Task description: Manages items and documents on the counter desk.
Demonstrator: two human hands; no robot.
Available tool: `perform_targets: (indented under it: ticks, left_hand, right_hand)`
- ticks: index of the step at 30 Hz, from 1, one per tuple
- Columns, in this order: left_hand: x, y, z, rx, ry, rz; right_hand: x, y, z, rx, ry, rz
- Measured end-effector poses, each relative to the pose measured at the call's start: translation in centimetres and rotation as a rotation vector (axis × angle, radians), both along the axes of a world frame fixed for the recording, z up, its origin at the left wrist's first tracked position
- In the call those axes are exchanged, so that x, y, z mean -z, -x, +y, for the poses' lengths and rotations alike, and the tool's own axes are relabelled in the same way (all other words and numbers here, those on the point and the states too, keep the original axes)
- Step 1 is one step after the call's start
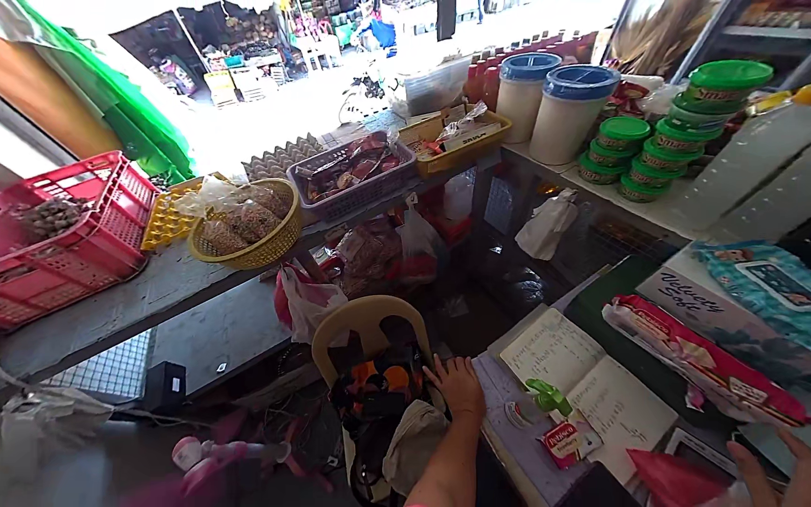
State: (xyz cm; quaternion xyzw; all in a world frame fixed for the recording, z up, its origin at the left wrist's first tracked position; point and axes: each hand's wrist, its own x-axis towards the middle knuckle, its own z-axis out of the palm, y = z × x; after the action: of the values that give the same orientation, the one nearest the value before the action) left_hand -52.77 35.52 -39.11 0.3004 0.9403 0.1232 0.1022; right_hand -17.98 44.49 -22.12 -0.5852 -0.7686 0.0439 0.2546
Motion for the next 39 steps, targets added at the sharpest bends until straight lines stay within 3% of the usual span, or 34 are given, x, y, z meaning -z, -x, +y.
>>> perform_targets:
  ticks: [16, 32, 35, 39]
  left_hand:
    - [-0.4, -0.8, 0.1, 0.018, -0.047, -0.059]
    - [-0.3, -0.8, -0.8, 0.126, -0.064, -0.007]
    - [-0.9, -0.3, -1.1, 0.198, -0.068, -0.076]
    - [-1.6, 0.4, -3.7, 0.097, -0.311, -0.234]
  right_hand:
    - [1.3, -3.5, -5.9, 0.067, -0.101, -0.009]
    - [3.6, -12.7, -22.1, 0.21, -0.041, 0.034]
    - [4.0, -15.2, -25.4, 0.241, -0.027, 0.035]
    - [4.9, -19.6, -29.5, 0.294, 0.003, 0.021]
